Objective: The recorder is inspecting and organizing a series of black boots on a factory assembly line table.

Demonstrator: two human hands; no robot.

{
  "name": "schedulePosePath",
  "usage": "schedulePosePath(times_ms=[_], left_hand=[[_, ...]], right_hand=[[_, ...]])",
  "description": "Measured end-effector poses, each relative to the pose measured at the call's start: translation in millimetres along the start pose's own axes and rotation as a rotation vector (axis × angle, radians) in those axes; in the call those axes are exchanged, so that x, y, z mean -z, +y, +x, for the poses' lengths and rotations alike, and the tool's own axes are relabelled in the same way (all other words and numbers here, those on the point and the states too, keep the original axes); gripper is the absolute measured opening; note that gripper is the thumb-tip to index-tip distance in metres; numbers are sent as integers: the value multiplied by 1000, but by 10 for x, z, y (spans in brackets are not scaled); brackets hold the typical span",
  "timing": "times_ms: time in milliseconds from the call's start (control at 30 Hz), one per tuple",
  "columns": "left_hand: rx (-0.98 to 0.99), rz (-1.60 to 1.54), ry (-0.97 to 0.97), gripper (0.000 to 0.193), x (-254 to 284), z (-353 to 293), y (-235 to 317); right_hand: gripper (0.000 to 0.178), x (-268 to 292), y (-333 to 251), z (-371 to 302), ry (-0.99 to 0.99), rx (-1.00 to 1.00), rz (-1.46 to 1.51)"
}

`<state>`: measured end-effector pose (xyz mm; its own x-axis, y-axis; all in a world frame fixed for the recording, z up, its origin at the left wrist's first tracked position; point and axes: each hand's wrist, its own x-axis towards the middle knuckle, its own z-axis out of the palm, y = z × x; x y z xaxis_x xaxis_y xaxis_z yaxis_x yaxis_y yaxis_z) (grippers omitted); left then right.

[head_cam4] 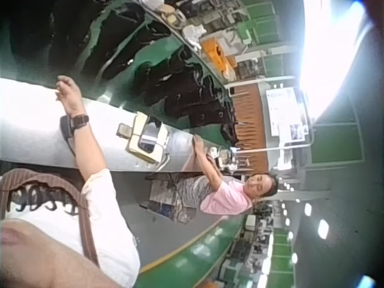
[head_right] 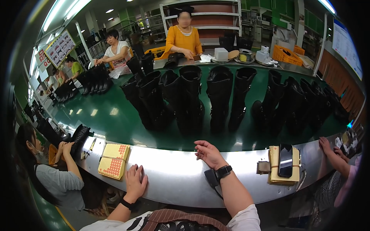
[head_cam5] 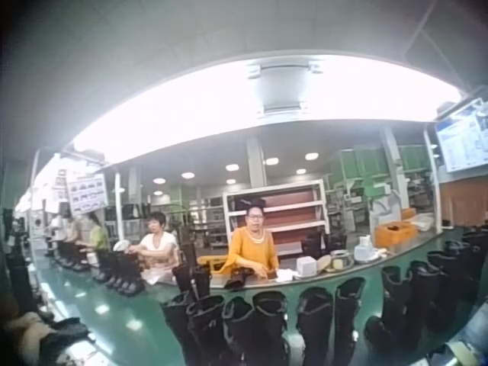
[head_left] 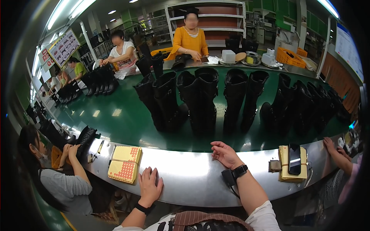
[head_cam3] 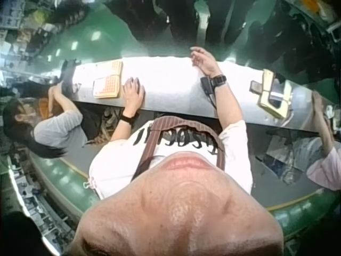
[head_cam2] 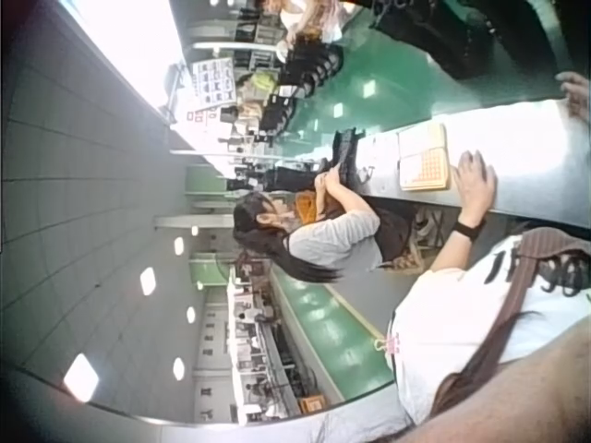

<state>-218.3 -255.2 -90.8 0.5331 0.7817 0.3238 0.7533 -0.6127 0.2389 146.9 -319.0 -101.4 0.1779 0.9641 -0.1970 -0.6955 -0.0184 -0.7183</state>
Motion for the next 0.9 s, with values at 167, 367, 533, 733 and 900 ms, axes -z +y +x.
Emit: schedulePosePath(times_ms=[167,367,533,733,900], left_hand=[[4,3,-9,49,8,1,3],[-8,7,4,50,8,6,5],[18,-3,5,50,16,-9,3],[14,-13,-1,50,37,5,17],[25,-18,-12,50,45,11,30]], right_hand=[[20,-15,-5,-8,-10,7,-4],[20,-15,-12,-16,8,8,-1],[21,-26,11,-9,8,-3,-25],[22,-21,3,-10,16,25,-6],[20,-7,-2,-7,16,-5,1]])
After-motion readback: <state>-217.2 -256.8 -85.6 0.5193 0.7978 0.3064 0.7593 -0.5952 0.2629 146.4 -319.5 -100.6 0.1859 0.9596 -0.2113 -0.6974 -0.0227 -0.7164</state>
